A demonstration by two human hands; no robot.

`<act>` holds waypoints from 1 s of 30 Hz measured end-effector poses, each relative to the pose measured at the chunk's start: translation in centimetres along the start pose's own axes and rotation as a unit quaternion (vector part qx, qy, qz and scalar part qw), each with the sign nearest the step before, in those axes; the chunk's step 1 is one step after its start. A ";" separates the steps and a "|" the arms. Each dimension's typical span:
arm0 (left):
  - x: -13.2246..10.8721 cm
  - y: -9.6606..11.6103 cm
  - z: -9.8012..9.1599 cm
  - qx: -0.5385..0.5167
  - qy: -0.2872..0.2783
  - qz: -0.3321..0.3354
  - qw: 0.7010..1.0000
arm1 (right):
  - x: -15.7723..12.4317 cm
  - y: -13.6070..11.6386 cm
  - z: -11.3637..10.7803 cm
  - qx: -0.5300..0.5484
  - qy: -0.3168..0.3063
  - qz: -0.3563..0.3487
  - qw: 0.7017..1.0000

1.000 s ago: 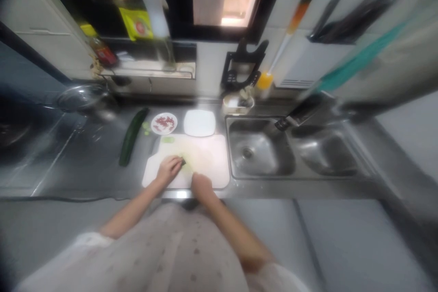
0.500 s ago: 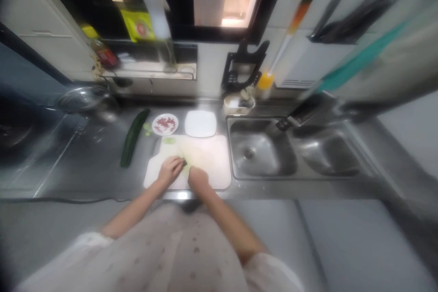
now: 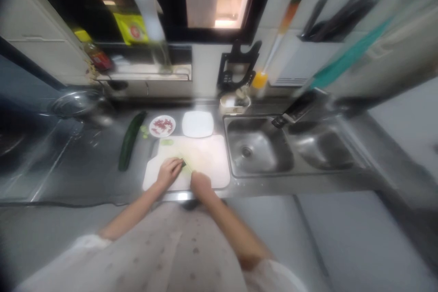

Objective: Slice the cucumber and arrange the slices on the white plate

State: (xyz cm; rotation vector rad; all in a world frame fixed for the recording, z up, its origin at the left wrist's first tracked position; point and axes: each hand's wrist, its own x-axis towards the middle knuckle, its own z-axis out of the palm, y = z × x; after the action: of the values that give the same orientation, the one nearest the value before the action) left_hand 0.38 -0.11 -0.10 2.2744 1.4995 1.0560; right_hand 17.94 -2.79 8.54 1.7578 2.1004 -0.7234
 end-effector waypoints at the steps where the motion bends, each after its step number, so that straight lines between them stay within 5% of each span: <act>1: 0.0 0.0 0.0 0.001 0.001 0.000 1.000 | -0.3 0.1 0.1 0.000 -0.001 0.001 1.000; 10: 0.1 0.2 -0.2 -0.003 -0.004 -0.007 1.000 | -1.5 0.9 0.6 -0.002 0.000 0.009 1.000; 30: 0.3 0.2 -0.5 0.002 -0.024 -0.011 1.000 | 2.2 -1.3 -1.1 0.013 0.024 -0.018 0.999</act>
State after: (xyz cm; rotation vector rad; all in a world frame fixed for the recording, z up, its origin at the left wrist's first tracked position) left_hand 0.24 -0.09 0.53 2.2642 1.5040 0.9866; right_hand 16.32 -0.52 8.47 1.7720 2.1696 -0.7286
